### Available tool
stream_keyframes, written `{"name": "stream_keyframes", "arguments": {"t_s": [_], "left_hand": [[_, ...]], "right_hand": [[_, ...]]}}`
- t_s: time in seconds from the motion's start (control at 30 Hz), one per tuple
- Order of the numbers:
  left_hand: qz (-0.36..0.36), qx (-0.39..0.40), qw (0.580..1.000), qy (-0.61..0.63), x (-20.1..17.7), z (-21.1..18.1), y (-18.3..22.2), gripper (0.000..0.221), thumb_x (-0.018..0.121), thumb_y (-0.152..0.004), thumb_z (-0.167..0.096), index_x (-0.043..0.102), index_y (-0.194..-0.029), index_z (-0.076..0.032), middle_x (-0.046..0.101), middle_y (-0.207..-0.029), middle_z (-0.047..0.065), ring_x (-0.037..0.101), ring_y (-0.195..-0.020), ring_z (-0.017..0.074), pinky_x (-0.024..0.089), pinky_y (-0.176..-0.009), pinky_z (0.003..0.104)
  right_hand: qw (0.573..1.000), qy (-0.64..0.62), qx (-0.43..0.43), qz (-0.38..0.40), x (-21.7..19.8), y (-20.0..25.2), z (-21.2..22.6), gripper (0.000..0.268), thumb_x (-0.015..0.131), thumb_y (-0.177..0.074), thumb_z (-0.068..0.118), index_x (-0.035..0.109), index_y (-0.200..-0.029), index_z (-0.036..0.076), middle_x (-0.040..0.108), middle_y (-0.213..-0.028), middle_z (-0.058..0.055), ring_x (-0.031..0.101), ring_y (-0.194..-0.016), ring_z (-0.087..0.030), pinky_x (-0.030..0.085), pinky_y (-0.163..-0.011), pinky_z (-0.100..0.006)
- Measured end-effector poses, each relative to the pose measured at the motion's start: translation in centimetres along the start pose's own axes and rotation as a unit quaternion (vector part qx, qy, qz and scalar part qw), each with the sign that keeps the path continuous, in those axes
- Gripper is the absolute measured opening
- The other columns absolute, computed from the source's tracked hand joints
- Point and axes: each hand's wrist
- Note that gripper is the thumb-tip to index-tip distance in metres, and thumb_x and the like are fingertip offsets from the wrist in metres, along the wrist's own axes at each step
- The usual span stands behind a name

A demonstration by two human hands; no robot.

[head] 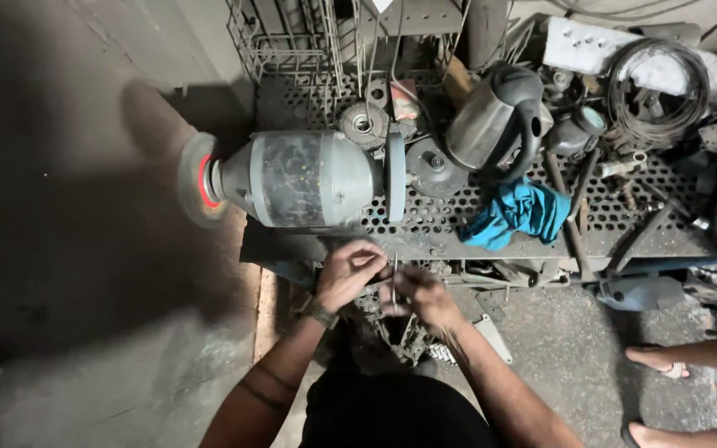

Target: The person works on a cylinder head with camshafts clamped at a workbench, using a cordless impact driver on its bolts and checking clearances with a feeler gauge. They carry a small metal part to a bench grinder and grind it with sparks, then return and wipe parts and the work surface with a blue cloth.

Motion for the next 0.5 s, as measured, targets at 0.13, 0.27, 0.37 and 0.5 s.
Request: {"name": "stream_keyframes", "arguments": {"t_s": [0.13, 0.27, 0.37, 0.5], "left_hand": [[0.015, -0.028, 0.999, 0.001, 0.7, -4.1, -1.7, 0.011, 0.077, -0.088, -0.008, 0.072, -0.098, -0.004, 0.076, -0.091, 0.005, 0.068, -0.07, 0.0125, 0.057, -0.059, 0.03], [-0.011, -0.153, 0.986, 0.065, 0.8, -1.7, -3.3, 0.01, 0.075, -0.086, -0.007, 0.07, -0.094, -0.002, 0.071, -0.08, 0.007, 0.061, -0.054, 0.0123, 0.05, -0.042, 0.03], [-0.029, -0.13, 0.99, 0.042, 0.7, -1.4, -3.9, 0.009, 0.077, -0.085, -0.007, 0.072, -0.091, -0.001, 0.07, -0.078, 0.007, 0.061, -0.056, 0.012, 0.051, -0.042, 0.029], [-0.049, -0.127, 0.99, -0.026, 1.1, -5.9, -3.6, 0.011, 0.077, -0.081, -0.012, 0.074, -0.089, -0.005, 0.071, -0.078, 0.003, 0.066, -0.061, 0.0118, 0.056, -0.044, 0.028]], "right_hand": [[0.996, -0.003, -0.028, -0.082, -0.6, -3.4, -0.6, 0.03, 0.06, -0.098, 0.016, 0.06, -0.118, -0.006, 0.071, -0.099, -0.014, 0.071, -0.088, -0.024, 0.066, -0.077, -0.04], [0.988, 0.066, -0.058, -0.13, -1.0, -5.2, -1.4, 0.032, 0.06, -0.101, 0.014, 0.062, -0.126, -0.006, 0.075, -0.108, -0.016, 0.074, -0.091, -0.026, 0.06, -0.079, -0.036], [0.992, 0.004, -0.039, -0.118, -1.2, -5.8, -1.7, 0.033, 0.061, -0.098, 0.014, 0.061, -0.126, -0.004, 0.074, -0.108, -0.017, 0.076, -0.091, -0.027, 0.063, -0.084, -0.038], [0.99, 0.024, -0.083, -0.116, -2.1, -6.3, -1.8, 0.035, 0.064, -0.098, 0.013, 0.063, -0.127, -0.007, 0.074, -0.112, -0.015, 0.074, -0.093, -0.025, 0.062, -0.084, -0.037]]}}
Point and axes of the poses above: each hand's wrist, its own y-axis away from the middle knuckle, its own x-axis out of the palm, z = x × y
